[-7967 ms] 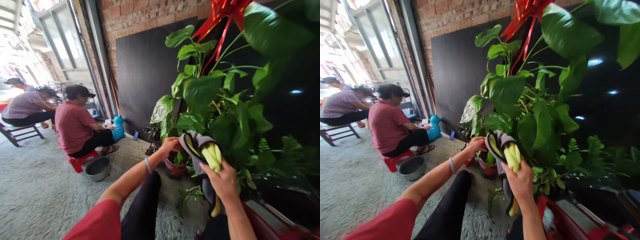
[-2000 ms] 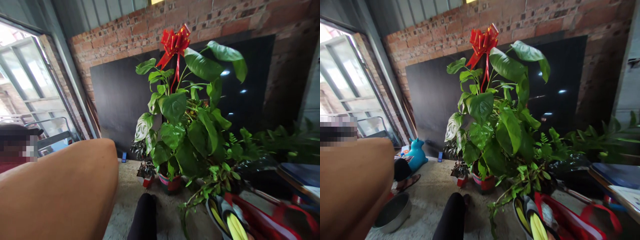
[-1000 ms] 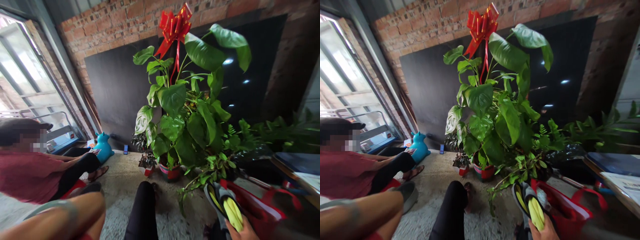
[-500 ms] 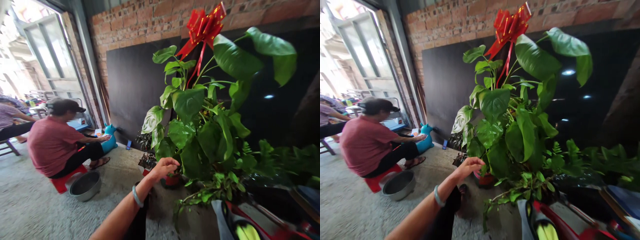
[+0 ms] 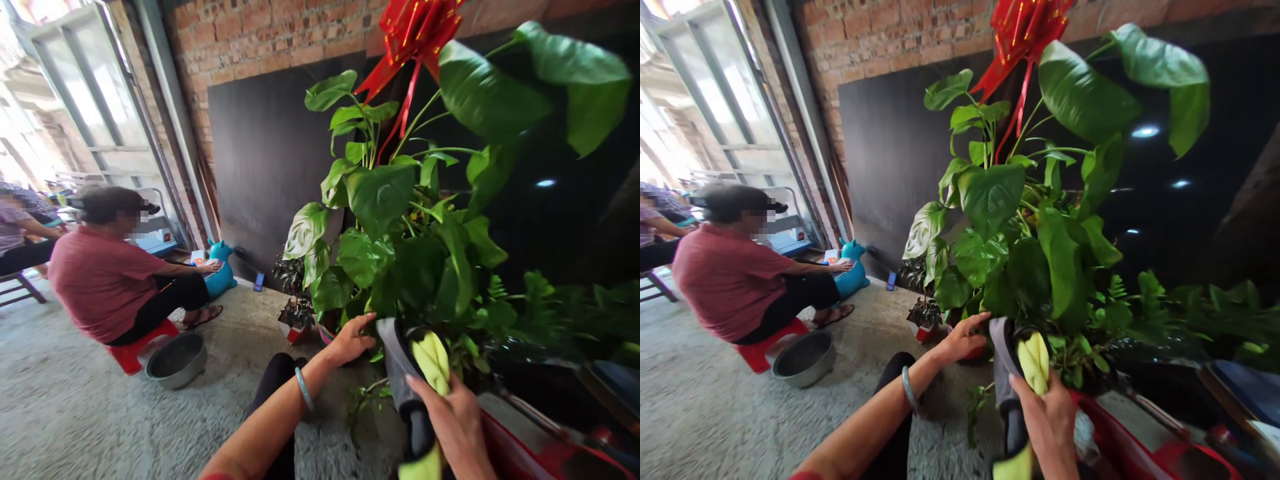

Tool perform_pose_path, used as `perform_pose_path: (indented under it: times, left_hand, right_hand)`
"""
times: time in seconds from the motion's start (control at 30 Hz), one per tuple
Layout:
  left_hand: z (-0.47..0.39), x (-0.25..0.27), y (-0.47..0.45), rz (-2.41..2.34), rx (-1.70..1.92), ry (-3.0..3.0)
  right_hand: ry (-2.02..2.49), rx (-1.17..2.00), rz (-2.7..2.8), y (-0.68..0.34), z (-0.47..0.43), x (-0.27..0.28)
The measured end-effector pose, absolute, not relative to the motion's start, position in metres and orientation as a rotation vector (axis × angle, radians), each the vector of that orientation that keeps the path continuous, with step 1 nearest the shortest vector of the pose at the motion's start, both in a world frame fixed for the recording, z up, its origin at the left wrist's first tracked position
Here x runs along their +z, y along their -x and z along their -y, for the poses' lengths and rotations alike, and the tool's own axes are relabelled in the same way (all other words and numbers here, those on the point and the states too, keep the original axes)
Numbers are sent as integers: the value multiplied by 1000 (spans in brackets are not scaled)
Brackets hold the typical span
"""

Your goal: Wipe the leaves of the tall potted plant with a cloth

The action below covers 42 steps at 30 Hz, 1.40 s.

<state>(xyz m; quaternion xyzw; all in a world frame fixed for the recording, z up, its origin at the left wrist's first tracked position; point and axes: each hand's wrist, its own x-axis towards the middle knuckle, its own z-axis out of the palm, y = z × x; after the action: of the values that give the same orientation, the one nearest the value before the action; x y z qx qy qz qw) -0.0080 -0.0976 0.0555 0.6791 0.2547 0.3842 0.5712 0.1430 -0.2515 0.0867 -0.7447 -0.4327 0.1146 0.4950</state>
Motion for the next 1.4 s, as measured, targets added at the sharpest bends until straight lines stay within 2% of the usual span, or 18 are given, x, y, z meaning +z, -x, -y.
perform_pose_path:
  times: [0.07, 0.23, 0.33, 0.5, 0.7, 0.8, 0.93, 1.07, 1.17, 1.3, 1.4]
  left_hand:
    - [100, 58, 14, -604, 881, -1568]
    - [111, 66, 18, -609, 832, -1500]
    - [113, 67, 21, -637, 824, -1455]
    - [111, 65, 30, -624, 809, -1347]
    - [120, 75, 21, -568, 807, -1274]
    - [123, 81, 25, -544, 838, -1255]
    - [121, 82, 40, -601, 841, -1236]
    - [121, 84, 43, -641, 838, -1227]
    - [125, 88, 37, -595, 864, -1208]
    - [128, 84, 41, -517, 892, -1160]
    - [118, 79, 53, -623, 913, -1107]
  right_hand:
    - [1745, 285, 951, -140, 260, 95]
    - [1595, -61, 876, -133, 232, 128]
    - [1801, 35, 955, -143, 216, 112]
    - [2071, 186, 819, -164, 247, 82]
    - [1711, -148, 915, -138, 239, 123]
    - [1733, -64, 1015, -136, 225, 101]
    - [1969, 253, 863, -154, 241, 59]
    - [1927, 117, 759, -152, 254, 79]
    - [1765, 33, 905, -132, 244, 107]
    - [1739, 213, 1140, -118, 247, 97]
    - [1801, 375, 1054, -129, 274, 79]
